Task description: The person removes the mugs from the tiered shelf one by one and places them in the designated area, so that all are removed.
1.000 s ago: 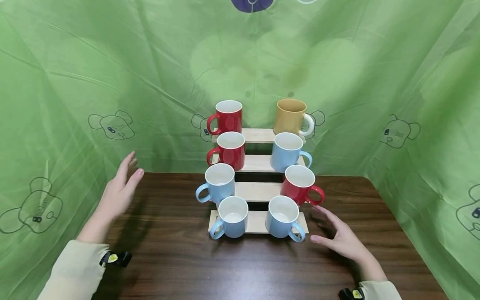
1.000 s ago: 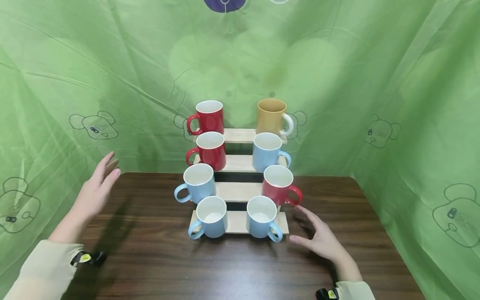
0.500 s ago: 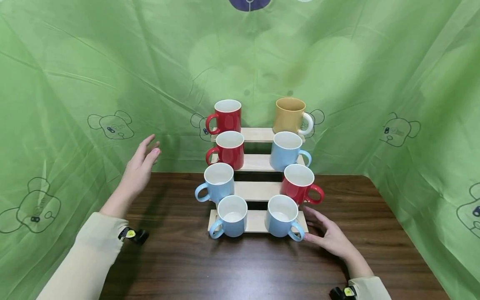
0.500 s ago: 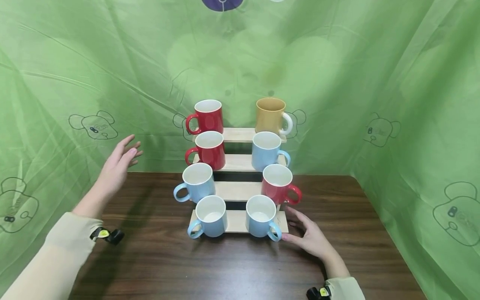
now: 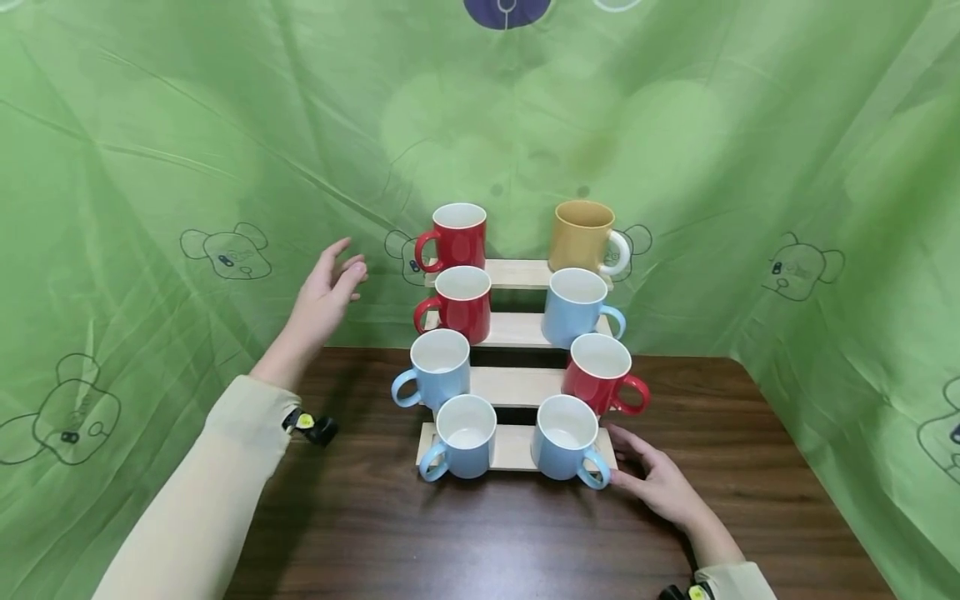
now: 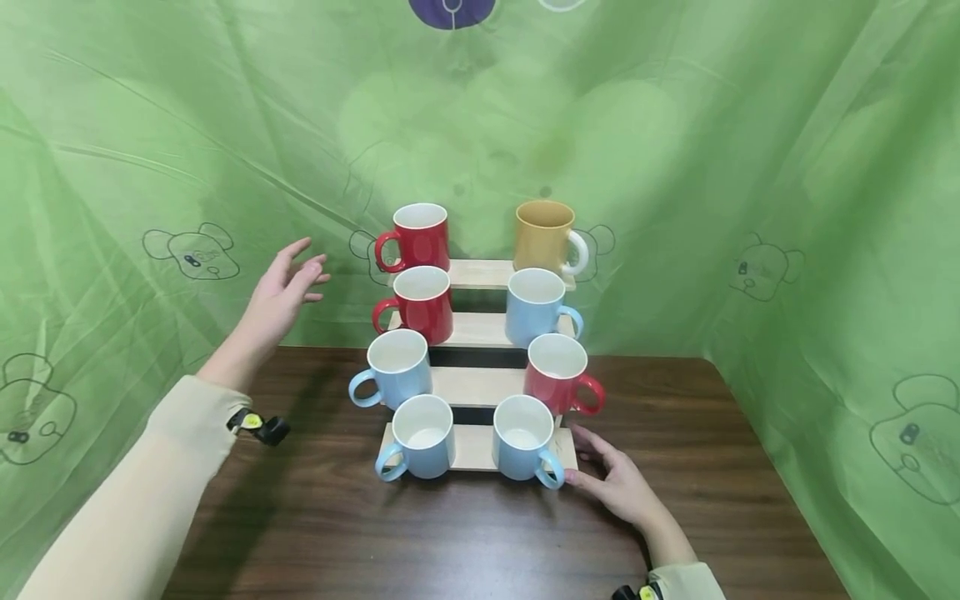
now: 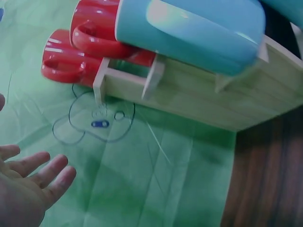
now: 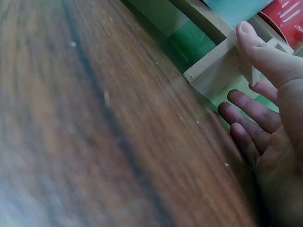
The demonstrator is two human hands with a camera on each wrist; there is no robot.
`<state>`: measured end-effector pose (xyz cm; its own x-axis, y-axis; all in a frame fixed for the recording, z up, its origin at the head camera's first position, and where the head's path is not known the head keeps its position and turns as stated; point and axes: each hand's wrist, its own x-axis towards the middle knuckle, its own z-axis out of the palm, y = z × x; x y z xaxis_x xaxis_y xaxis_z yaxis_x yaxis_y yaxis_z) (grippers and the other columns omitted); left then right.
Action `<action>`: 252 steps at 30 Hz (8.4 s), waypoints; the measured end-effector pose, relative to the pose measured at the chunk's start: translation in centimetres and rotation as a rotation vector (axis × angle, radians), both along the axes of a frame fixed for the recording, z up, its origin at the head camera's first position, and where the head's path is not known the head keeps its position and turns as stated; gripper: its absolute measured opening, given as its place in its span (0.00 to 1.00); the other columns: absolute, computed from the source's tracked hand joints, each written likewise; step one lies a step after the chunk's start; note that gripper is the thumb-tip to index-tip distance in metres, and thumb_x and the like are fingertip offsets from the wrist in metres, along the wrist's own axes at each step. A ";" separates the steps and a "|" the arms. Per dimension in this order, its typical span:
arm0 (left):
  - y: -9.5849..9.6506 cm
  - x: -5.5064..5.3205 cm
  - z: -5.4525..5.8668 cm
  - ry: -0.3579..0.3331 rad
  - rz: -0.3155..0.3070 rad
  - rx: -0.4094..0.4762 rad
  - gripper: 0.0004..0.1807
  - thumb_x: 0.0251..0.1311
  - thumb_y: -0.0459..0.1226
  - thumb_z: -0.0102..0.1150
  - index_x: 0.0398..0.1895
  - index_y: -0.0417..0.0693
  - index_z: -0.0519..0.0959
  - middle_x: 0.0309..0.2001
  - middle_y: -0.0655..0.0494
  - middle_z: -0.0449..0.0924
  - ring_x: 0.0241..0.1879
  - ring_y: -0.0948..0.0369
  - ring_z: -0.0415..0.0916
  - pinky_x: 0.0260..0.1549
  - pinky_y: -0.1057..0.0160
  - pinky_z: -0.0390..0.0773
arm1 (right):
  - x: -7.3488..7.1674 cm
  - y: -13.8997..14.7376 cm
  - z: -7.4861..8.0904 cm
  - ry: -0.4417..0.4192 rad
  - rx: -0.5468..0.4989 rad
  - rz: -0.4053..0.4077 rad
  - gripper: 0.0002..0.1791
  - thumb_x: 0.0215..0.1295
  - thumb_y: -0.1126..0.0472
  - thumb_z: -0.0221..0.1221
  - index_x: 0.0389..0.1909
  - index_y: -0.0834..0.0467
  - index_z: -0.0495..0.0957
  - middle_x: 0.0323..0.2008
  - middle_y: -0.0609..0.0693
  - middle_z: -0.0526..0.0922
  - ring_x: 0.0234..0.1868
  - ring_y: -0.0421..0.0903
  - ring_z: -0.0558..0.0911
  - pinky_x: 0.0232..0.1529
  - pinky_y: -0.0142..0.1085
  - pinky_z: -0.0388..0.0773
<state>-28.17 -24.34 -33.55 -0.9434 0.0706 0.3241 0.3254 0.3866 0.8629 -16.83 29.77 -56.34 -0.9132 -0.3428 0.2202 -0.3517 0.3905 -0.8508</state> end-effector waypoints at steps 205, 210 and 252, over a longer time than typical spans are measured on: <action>1.6 2.9 -22.4 0.083 0.438 -0.057 0.10 0.78 0.33 0.64 0.55 0.36 0.82 0.48 0.44 0.93 0.50 0.47 0.91 0.44 0.80 0.81 | -0.7 0.8 0.1 -0.081 -0.075 0.009 0.38 0.71 0.69 0.71 0.79 0.64 0.69 0.64 0.60 0.84 0.59 0.39 0.83 0.59 0.28 0.79; 1.6 2.9 -22.6 0.060 0.440 -0.064 0.10 0.78 0.34 0.64 0.56 0.37 0.82 0.48 0.45 0.93 0.50 0.48 0.91 0.49 0.63 0.88 | -0.5 0.7 0.2 -0.084 -0.069 0.008 0.38 0.71 0.68 0.71 0.79 0.64 0.69 0.64 0.64 0.83 0.58 0.39 0.83 0.59 0.28 0.79; 3.3 7.7 -19.2 0.039 0.260 0.039 0.21 0.71 0.31 0.71 0.63 0.36 0.78 0.58 0.41 0.87 0.52 0.48 0.88 0.44 0.78 0.82 | -0.7 0.7 -0.1 -0.060 -0.071 0.025 0.38 0.71 0.69 0.71 0.79 0.65 0.68 0.64 0.62 0.83 0.59 0.39 0.83 0.59 0.29 0.80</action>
